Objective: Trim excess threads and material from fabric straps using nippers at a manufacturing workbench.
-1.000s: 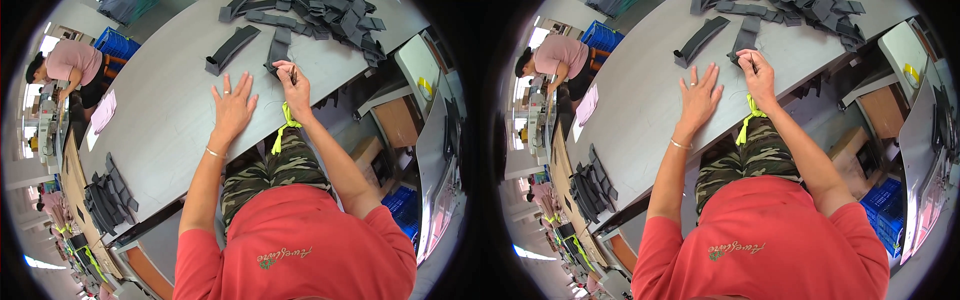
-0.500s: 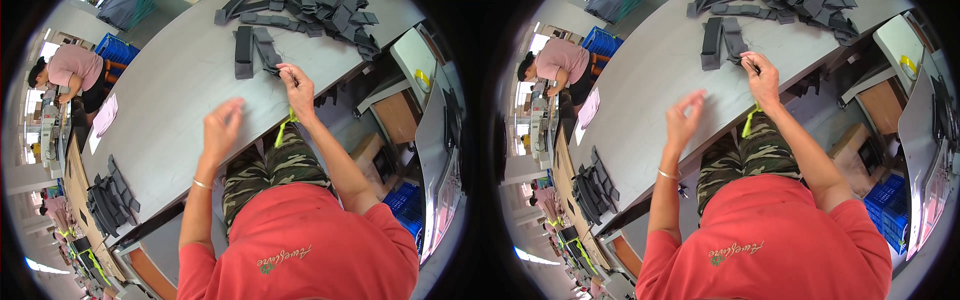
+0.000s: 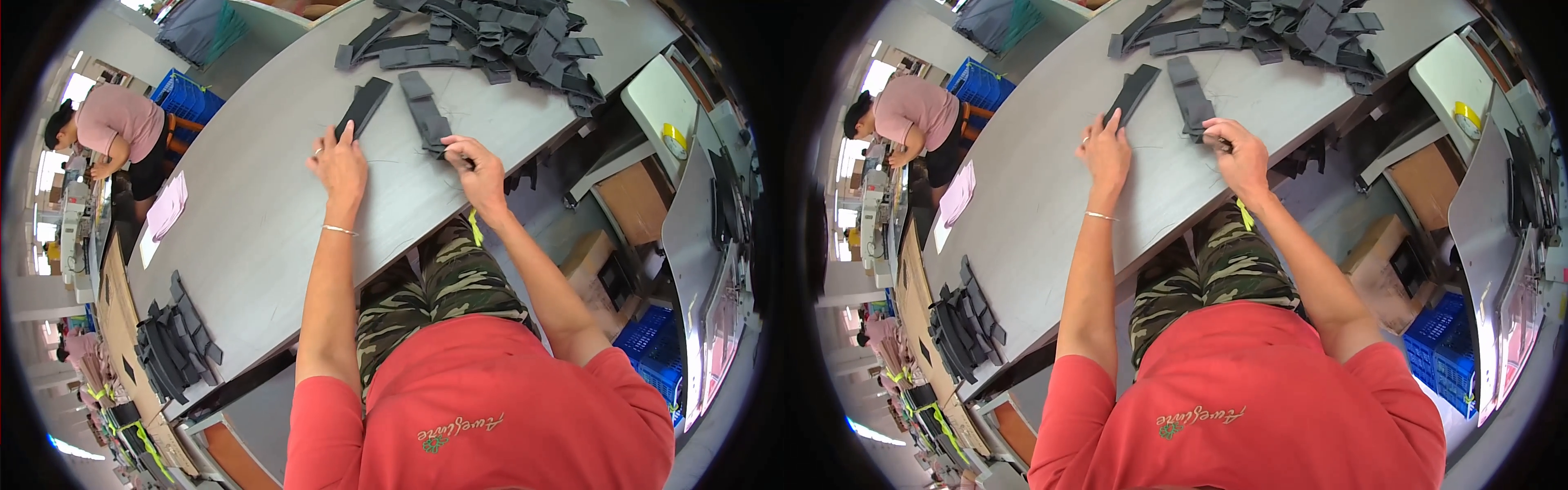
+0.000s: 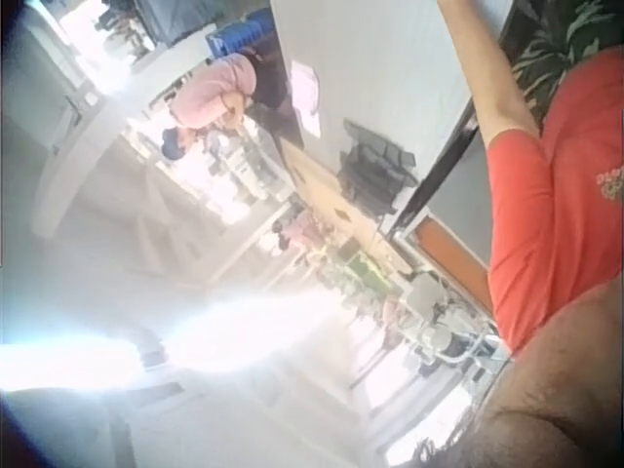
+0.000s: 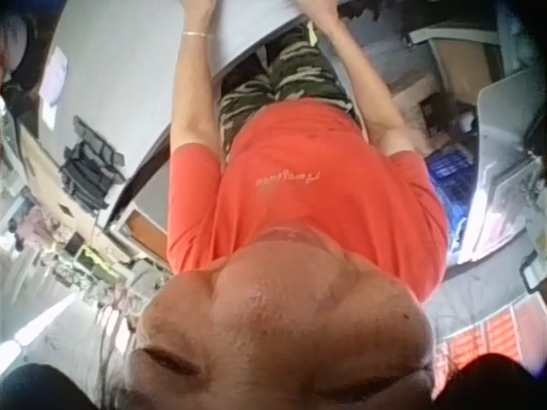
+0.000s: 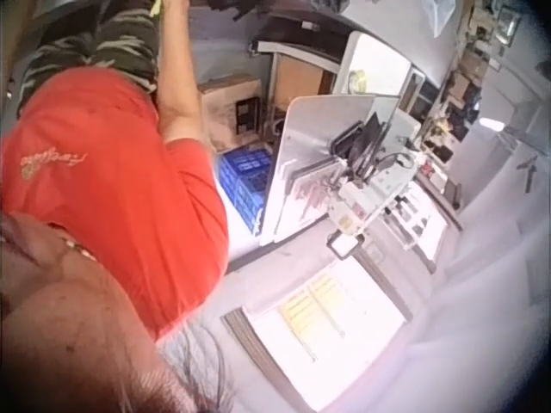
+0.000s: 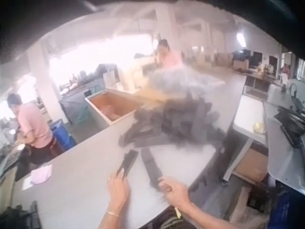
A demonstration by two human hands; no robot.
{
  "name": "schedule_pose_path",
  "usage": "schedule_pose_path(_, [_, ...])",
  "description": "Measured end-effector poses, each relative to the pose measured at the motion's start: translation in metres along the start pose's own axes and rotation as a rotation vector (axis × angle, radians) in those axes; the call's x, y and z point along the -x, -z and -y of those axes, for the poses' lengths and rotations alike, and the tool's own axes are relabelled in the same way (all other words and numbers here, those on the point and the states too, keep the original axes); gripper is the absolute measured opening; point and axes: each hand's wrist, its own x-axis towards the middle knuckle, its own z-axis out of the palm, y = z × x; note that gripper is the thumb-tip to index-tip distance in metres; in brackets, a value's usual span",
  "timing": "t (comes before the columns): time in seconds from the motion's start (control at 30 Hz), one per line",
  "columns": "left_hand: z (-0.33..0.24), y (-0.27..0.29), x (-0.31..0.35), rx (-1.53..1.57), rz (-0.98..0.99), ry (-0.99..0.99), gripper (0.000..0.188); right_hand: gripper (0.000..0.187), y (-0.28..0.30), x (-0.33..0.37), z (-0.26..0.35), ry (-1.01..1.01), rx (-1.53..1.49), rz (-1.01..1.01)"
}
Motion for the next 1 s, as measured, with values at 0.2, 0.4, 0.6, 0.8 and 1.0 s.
schedule_pose_path(0.2, [-0.010, 0.034, 0.056, 0.766, 0.047, 0.257, 0.024, 0.017, -0.007, 0.031, 0.044, -0.240, -0.281, 0.188])
schedule_pose_path(0.4, [-0.044, 0.054, 0.061, 1.714, 0.509, 0.699, 0.046, 0.011, -0.012, 0.061, 0.055, -0.179, -0.413, 0.438])
schedule_pose_path(0.6, [-0.019, 0.042, 0.070, 1.902, 0.305, 0.676, 0.044, 0.015, -0.001, 0.050, 0.075, -0.158, -0.175, 0.649])
schedule_pose_path(0.8, [-0.022, 0.049, 0.088, 2.077, 0.202, 0.657, 0.047, 0.031, -0.003, -0.003, 0.072, 0.305, 0.477, 0.280])
schedule_pose_path(1.0, [-0.024, 0.051, 0.100, 2.123, 0.203, 0.646, 0.052, 0.017, -0.034, -0.033, 0.065, 0.721, 0.722, 0.241])
